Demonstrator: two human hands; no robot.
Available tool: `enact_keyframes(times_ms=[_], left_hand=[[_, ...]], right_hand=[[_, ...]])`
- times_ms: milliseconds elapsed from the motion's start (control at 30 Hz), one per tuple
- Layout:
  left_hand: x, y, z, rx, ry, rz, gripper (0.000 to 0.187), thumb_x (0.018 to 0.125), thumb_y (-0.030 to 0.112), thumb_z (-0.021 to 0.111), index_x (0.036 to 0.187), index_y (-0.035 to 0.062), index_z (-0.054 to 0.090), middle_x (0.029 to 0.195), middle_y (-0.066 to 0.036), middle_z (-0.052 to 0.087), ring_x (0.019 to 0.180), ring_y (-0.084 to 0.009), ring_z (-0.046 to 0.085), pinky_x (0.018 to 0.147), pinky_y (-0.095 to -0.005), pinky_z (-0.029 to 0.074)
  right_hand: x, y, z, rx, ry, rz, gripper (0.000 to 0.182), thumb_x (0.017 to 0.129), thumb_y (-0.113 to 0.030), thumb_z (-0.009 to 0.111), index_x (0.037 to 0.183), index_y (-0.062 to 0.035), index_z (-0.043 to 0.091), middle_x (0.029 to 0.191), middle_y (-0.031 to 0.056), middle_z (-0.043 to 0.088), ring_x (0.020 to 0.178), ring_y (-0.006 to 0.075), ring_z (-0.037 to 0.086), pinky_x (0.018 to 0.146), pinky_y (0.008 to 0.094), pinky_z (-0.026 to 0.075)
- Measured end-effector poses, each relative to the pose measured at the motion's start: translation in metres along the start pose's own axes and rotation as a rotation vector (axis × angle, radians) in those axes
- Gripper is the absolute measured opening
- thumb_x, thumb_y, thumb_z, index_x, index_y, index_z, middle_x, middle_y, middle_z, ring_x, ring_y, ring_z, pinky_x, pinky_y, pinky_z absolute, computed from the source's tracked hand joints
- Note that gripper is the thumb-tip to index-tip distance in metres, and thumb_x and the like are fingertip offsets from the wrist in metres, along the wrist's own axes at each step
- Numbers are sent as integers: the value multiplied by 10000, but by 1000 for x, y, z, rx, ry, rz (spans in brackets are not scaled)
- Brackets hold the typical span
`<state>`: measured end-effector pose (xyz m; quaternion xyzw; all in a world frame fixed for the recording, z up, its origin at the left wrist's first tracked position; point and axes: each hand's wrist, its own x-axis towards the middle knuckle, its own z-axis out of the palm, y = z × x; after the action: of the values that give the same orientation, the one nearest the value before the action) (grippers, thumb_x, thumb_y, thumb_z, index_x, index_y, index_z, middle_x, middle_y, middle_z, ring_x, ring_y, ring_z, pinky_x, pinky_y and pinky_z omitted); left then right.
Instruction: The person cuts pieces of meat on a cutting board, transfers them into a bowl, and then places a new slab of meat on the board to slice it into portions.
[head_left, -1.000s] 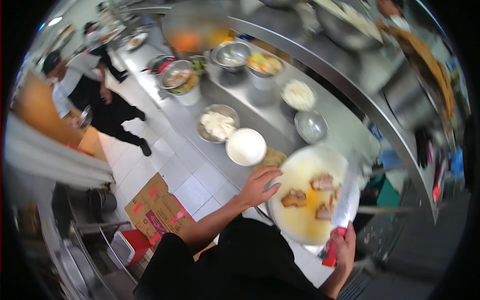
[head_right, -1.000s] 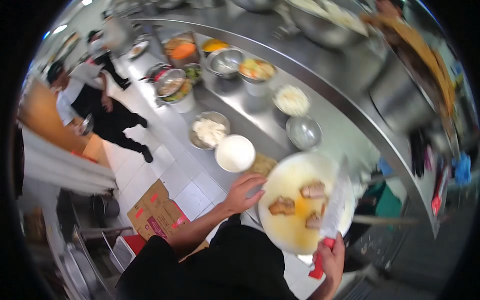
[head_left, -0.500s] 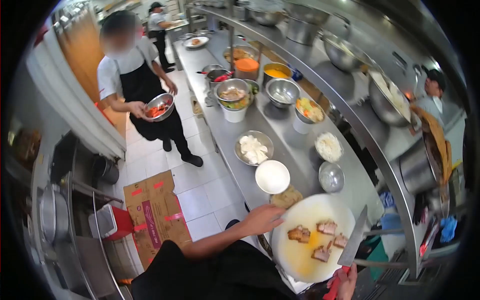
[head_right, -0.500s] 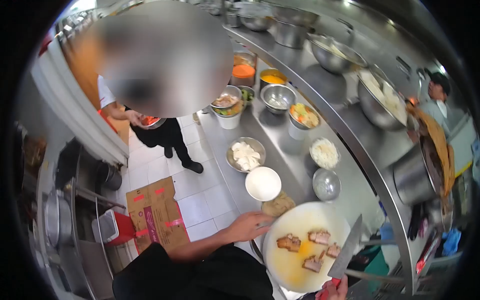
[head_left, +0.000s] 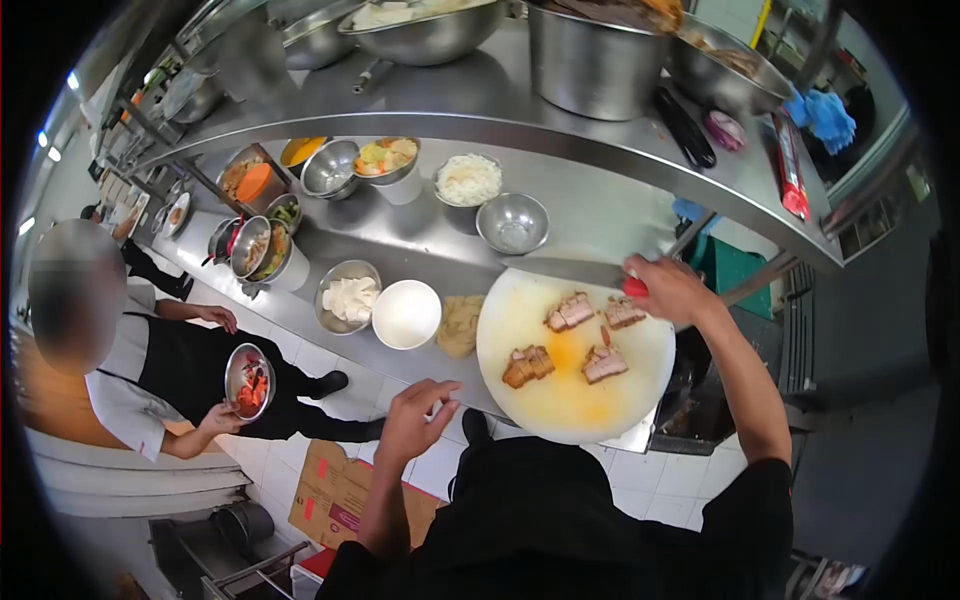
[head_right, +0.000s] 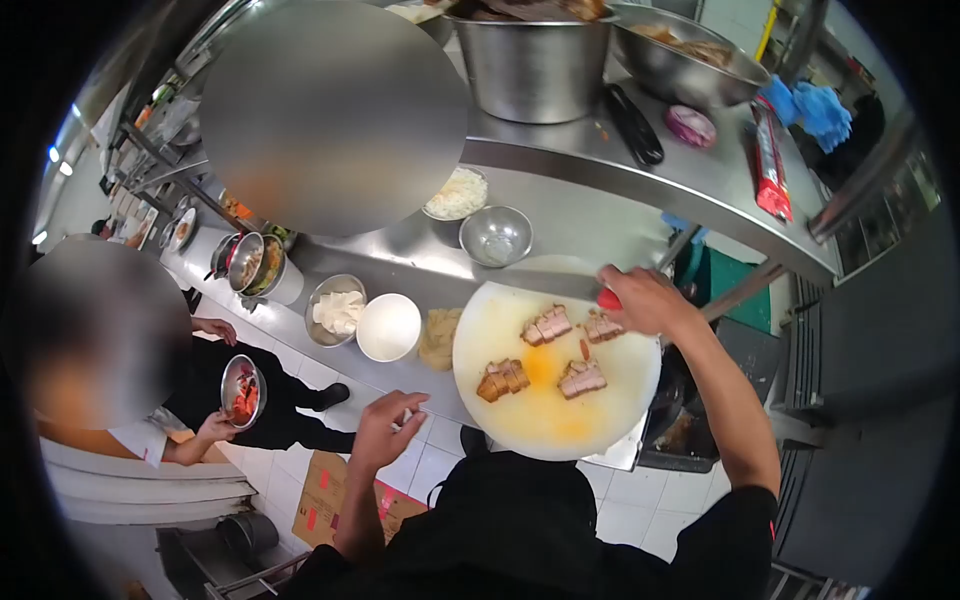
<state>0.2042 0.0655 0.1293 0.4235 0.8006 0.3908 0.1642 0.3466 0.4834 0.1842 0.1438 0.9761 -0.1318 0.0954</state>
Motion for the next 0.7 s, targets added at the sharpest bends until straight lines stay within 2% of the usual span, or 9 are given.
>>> enact_keyframes(times_ms=[33, 100, 133, 200, 367, 467, 600, 667, 700], left_hand=[[-2, 2, 1, -5, -12, 5, 235, 870, 94, 723, 1104, 67, 714, 844, -110, 686, 681, -291, 632, 615, -377, 506], [-8, 4, 2, 2, 48, 125, 228, 850, 56, 736, 1078, 53, 720, 798, -109, 660, 666, -297, 608, 611, -372, 498], [-10, 2, 6, 4, 43, 109, 228, 850, 56, 736, 1078, 53, 720, 798, -109, 660, 666, -297, 608, 611, -372, 498], [-13, -1, 20, -63, 125, 260, 194, 842, 40, 738, 1036, 43, 740, 738, -96, 637, 607, -203, 560, 563, -322, 464], [-20, 3, 38, -69, 54, 220, 196, 863, 44, 716, 1059, 40, 722, 770, -114, 645, 669, -268, 598, 622, -363, 492], [-17, 5, 53, -30, -12, 220, 186, 883, 70, 699, 1068, 45, 702, 817, -126, 643, 746, -309, 623, 687, -391, 509], [-3, -2, 73, -9, 83, 225, 198, 871, 81, 714, 1061, 29, 700, 831, -116, 645, 743, -298, 623, 689, -382, 519], [4, -8, 81, 9, 58, 12, 344, 844, 140, 762, 1149, 11, 670, 913, -126, 648, 838, -300, 633, 774, -396, 523], [9, -6, 86, 4, 54, 5, 344, 844, 140, 762, 1149, 11, 670, 913, -126, 648, 838, -300, 633, 774, -396, 523]], right_hand=[[15, 15, 10, 47, 29, -117, 493, 791, -181, 776, 1205, -90, 524, 1052, 207, 683, 1038, 426, 640, 908, 489, 486], [41, 34, 31, 75, 106, -199, 444, 787, -171, 783, 1138, -105, 519, 1033, 174, 686, 1023, 405, 642, 912, 469, 453], [51, 42, 42, 85, 94, -204, 444, 787, -171, 783, 1138, -105, 519, 1033, 174, 686, 1023, 405, 642, 912, 469, 453], [64, 54, 61, 40, 207, -232, 431, 777, -168, 793, 1097, -120, 507, 996, 149, 680, 996, 383, 640, 915, 456, 420], [87, 71, 78, -9, 274, -228, 436, 755, -88, 768, 1107, -167, 523, 1028, 50, 643, 1073, 283, 597, 905, 458, 403], [93, 64, 76, -9, 261, -214, 381, 750, -88, 761, 1054, -159, 543, 1017, 57, 635, 1070, 283, 583, 900, 457, 398], [84, 61, 76, -15, 285, -181, 318, 743, -67, 749, 988, -135, 558, 979, 54, 641, 1078, 288, 569, 909, 470, 395], [65, 42, 65, -23, 329, -158, 298, 742, -61, 745, 974, -122, 567, 976, 66, 650, 1074, 297, 573, 905, 469, 408], [52, 27, 59, -33, 381, -135, 279, 742, -56, 741, 960, -109, 576, 972, 78, 660, 1071, 306, 576, 900, 468, 422]])
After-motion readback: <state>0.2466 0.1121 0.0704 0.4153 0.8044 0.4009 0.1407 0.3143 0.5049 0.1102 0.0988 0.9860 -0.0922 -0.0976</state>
